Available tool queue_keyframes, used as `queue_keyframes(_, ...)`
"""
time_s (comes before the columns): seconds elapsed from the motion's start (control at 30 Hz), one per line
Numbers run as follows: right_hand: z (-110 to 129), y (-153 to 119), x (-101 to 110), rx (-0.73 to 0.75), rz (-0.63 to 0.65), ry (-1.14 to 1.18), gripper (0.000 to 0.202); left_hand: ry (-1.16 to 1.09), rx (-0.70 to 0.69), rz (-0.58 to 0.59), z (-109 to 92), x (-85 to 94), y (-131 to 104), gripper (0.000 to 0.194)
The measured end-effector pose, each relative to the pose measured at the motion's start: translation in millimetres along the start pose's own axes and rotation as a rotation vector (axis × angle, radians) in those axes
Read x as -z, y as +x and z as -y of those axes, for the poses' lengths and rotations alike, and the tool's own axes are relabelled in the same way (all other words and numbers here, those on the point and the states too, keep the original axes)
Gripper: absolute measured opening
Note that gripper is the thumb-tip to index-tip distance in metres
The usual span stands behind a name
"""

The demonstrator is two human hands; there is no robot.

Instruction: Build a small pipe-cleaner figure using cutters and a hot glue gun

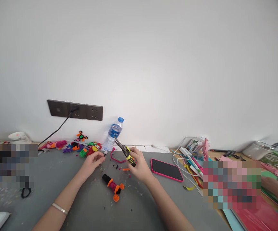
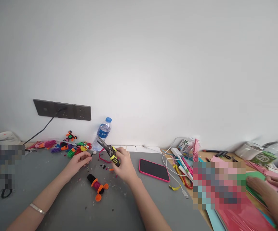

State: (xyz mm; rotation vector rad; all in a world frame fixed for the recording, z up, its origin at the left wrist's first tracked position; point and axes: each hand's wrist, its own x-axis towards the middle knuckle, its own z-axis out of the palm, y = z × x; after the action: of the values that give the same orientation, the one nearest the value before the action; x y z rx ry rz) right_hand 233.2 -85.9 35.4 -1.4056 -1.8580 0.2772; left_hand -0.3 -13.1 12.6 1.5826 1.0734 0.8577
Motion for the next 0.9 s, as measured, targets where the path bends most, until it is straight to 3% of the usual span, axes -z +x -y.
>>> queue_keyframes(0.1, -14.1, -10.2, -14.0, 0.011, -0.1, -0.049, 0.016, -0.002, -0.013, 0.001, 3.5, -0.4, -0.5, 0.036)
queue_keyframes(0.27, -26.8, -15.9, -15.1, 0.042, -0.069, -0.064, 0.016, -0.015, -0.034, -0.028, 5.7, -2.2, -1.9, 0.037)
queue_keyframes(0.57, -25.0, -11.0, -19.3, 0.06, -0.05, -0.14, 0.022, -0.042, -0.016, -0.015, 12.3, -0.5, 1.2, 0.034)
queue_keyframes(0.9, -22.7, -15.2, -14.7, 0.051, -0.001, -0.161, 0.019, -0.012, -0.037, -0.08, -0.9, -8.9, -3.0, 0.037)
